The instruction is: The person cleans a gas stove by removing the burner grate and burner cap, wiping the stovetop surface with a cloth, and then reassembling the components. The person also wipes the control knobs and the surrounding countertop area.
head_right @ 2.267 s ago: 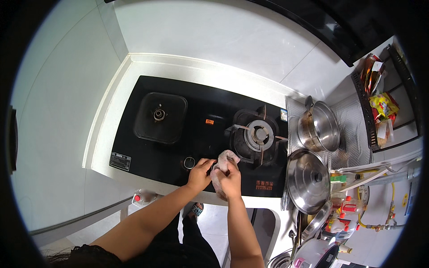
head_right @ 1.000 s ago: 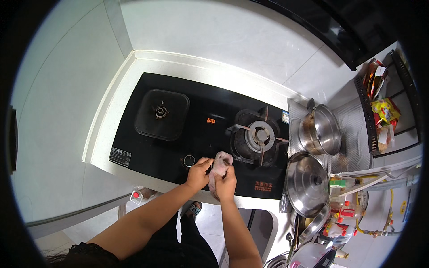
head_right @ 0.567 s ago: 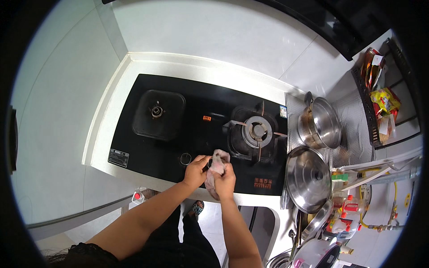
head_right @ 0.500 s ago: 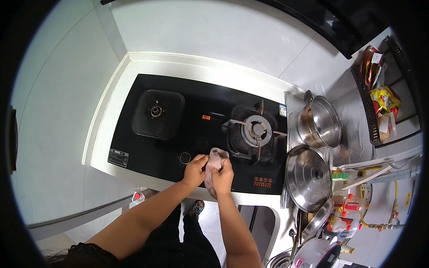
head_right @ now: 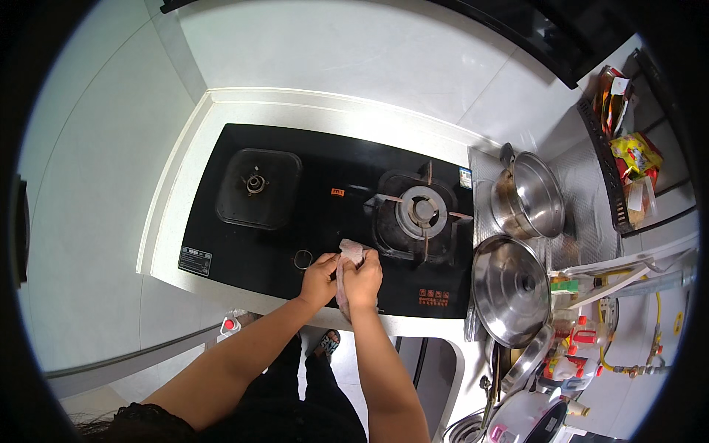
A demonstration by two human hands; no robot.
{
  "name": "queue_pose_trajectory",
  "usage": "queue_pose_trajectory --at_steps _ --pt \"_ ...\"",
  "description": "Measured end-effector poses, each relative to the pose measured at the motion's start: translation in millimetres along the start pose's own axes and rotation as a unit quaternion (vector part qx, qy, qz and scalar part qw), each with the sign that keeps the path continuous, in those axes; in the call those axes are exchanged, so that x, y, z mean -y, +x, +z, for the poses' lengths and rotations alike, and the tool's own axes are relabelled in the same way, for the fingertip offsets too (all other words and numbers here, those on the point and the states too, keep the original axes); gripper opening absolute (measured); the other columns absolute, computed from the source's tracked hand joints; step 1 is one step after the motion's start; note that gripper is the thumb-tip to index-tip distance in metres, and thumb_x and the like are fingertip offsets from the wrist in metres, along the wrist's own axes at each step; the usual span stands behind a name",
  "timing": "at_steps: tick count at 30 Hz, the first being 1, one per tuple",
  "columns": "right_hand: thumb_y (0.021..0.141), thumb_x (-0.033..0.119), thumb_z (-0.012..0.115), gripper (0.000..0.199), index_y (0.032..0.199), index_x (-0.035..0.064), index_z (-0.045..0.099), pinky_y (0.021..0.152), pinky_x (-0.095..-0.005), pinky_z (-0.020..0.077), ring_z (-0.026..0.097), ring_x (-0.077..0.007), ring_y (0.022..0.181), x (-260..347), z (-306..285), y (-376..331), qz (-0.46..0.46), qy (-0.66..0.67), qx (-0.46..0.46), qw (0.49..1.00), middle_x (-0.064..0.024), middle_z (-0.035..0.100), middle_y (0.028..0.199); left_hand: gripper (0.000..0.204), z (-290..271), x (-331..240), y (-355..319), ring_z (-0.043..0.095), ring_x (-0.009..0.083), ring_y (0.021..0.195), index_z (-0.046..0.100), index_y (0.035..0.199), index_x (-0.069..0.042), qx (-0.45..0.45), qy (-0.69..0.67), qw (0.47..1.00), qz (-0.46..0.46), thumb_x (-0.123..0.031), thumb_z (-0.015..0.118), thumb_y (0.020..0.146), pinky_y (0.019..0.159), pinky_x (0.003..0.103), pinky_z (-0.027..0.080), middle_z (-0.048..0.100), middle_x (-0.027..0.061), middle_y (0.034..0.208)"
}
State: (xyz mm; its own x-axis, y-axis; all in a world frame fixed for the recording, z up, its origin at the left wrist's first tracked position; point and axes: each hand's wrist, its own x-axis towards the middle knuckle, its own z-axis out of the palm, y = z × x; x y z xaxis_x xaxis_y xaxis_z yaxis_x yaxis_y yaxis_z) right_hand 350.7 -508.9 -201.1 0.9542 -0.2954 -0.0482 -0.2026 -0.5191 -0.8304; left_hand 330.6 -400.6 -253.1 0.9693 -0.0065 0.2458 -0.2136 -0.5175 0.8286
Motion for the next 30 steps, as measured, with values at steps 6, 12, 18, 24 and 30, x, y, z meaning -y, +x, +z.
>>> queue_pose_trajectory --at_steps 6,12,18,24,30 --pt "0.08 0.006 0.073 0.023 0.091 -0.003 0.055 0.067 -0.03 0.0469 0.058 -0.0167 0.072 -51.7 -17.0 -9.7 0.057 0.074 -0.064 0.994 -0.0097 0.063 0.079 0.043 -14.4 -24.8 6.1 0.066 0.0288 0.09 0.063 0.117 -0.006 0.064 -0.047 0.994 -0.08 -0.005 0.069 0.074 0.076 0.033 0.054 0.063 0.0116 0.112" --pt "0.087 0.01 0.069 0.019 0.101 -0.0022 0.062 0.071 -0.0231 0.0458 0.056 -0.0091 0.078 -32.5 -16.2 -21.1 0.081 0.323 -0.056 0.941 -0.0029 0.064 0.088 0.045 -11.6 -17.6 3.8 0.066 0.0268 0.088 0.062 0.118 -0.007 0.053 -0.043 0.994 -0.081 -0.004 0.07 0.074 0.072 0.031 0.053 0.063 0.01 0.113" --pt "0.092 0.011 0.06 0.023 0.11 -0.0024 0.059 0.081 -0.0286 0.0477 0.06 -0.0164 0.089 -21.3 -12.2 -37.7 -0.025 0.165 0.001 0.986 -0.0123 0.066 0.099 0.05 -3.4 -4.1 2.1 0.062 0.0166 0.066 0.062 0.12 -0.006 0.02 -0.028 0.999 -0.007 0.005 0.068 0.072 0.059 0.027 0.051 0.063 0.0106 0.111" --pt "0.09 0.011 0.059 0.021 0.105 -0.003 0.058 0.074 -0.0315 0.0484 0.06 -0.0188 0.079 -20.4 -12.1 -28.8 -0.035 0.155 -0.04 0.987 -0.0151 0.065 0.089 0.051 -5.5 -12.5 3.3 0.065 0.0266 0.085 0.062 0.119 -0.009 0.042 -0.023 0.998 -0.047 0.002 0.07 0.07 0.073 0.031 0.053 0.063 0.0113 0.112" --pt "0.089 0.009 0.061 0.022 0.108 -0.0025 0.057 0.078 -0.0312 0.0489 0.063 -0.0203 0.087 -29.4 -15.5 -55.1 -0.034 0.201 -0.016 0.979 -0.0179 0.066 0.094 0.054 -10.1 -12.9 1.5 0.064 0.0249 0.079 0.061 0.122 -0.011 0.075 -0.028 0.994 -0.074 0.001 0.071 0.07 0.068 0.031 0.052 0.062 0.0097 0.114"
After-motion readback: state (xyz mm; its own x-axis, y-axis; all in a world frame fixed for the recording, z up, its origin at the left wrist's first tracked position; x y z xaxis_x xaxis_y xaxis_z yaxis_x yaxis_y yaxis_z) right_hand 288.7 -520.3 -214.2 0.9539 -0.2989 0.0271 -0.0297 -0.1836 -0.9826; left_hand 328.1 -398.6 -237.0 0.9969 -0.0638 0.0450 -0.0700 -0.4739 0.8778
